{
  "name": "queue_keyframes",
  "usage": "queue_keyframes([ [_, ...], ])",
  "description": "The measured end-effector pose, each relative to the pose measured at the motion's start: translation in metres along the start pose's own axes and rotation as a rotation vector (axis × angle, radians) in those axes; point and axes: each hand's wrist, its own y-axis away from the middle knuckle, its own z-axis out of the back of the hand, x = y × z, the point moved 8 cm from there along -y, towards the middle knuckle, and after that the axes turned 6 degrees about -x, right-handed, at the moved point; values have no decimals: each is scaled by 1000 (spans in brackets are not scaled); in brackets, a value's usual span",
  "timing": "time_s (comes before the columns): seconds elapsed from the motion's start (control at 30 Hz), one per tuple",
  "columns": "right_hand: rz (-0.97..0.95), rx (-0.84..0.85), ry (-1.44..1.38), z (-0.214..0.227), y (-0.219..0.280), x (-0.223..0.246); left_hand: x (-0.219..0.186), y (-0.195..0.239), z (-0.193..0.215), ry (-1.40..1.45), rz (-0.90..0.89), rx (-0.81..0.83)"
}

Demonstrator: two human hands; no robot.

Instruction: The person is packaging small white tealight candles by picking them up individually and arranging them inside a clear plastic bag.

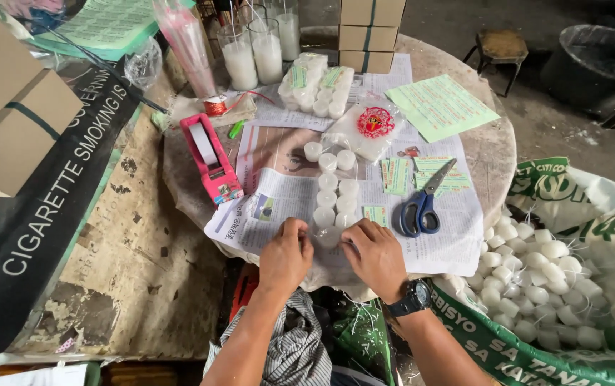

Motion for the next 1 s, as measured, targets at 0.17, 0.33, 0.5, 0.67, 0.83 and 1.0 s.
queue_keyframes([
  [0.17,8,6,34,-2,0,8,-3,0,-4,21,16,263],
  [0.33,7,-13,86,-1,-8,15,-2,-12,-3,179,-7,322],
  [0.5,1,9,146,-15,-8,11,5,-14,-11,71,-83,168],
  [0.67,-8,22,178,-19,-16,14,-1,-7,-2,101,-180,138],
  [0.83,-23,64,153,-15,-19,17,-11,-14,16,198,-167,277],
  [1.0,-63,40,106,-24,-8,10,7,-63,18,38,-5,223],
])
